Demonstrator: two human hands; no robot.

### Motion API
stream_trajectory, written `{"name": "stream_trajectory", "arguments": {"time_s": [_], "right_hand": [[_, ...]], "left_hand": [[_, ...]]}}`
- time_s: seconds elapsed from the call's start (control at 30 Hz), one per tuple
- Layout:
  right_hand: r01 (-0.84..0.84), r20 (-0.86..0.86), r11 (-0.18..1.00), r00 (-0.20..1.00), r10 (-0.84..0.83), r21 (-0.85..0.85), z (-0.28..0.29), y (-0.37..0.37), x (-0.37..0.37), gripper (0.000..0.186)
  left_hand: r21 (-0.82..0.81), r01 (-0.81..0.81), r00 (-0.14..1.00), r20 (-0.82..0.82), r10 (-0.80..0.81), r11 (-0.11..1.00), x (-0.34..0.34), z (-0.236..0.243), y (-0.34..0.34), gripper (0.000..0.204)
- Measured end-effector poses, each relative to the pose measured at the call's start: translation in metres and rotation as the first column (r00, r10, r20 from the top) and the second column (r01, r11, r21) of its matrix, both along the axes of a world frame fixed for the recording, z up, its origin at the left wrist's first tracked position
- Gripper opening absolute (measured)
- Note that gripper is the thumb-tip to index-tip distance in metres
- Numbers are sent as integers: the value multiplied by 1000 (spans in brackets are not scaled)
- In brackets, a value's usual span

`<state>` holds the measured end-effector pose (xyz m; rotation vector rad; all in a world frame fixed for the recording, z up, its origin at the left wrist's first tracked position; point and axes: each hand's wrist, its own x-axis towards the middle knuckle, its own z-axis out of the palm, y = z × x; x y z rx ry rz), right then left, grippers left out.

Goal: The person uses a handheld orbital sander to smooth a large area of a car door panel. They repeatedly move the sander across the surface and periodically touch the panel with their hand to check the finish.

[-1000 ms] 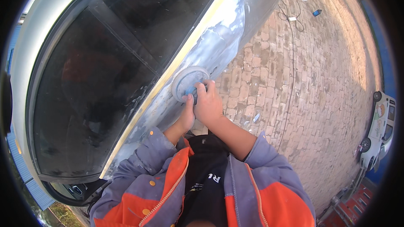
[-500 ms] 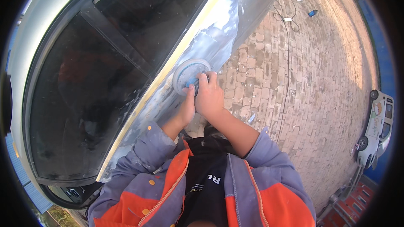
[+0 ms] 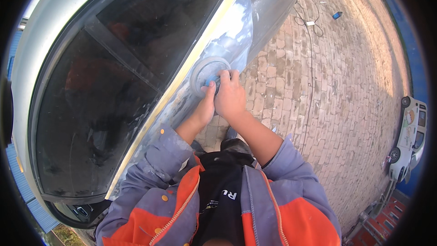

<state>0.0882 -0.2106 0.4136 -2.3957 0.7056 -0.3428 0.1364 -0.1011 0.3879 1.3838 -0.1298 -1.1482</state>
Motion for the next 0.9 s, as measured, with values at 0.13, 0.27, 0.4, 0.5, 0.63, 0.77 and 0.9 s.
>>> {"name": "stream_trajectory", "arguments": {"time_s": [0.13,0.27,0.4,0.5,0.63,0.77,0.9], "right_hand": [[-77,41,997,996,78,-23,-9,19,-19,61],[-109,-47,993,993,111,48,-20,36,-33,62],[30,-20,997,999,-29,65,-9,-2,-12,69],[83,9,994,996,-84,72,2,-26,3,69],[9,-31,998,999,-7,56,0,-3,-6,67],[-162,-43,986,986,160,-41,-6,48,-26,61],[-165,-67,986,984,163,-29,6,46,-16,47]], "left_hand": [[-49,-42,999,7,42,998,-23,-7,16,99],[-114,-64,998,-8,63,991,-40,-15,32,89],[50,3,1000,-2,-3,999,-12,-8,-9,95],[98,75,997,18,-77,992,12,1,-31,98],[15,10,1000,-10,-10,1000,-2,5,-7,99],[-123,-173,984,-69,165,977,-43,11,43,92],[-132,-136,984,-137,118,982,-29,18,42,92]]}}
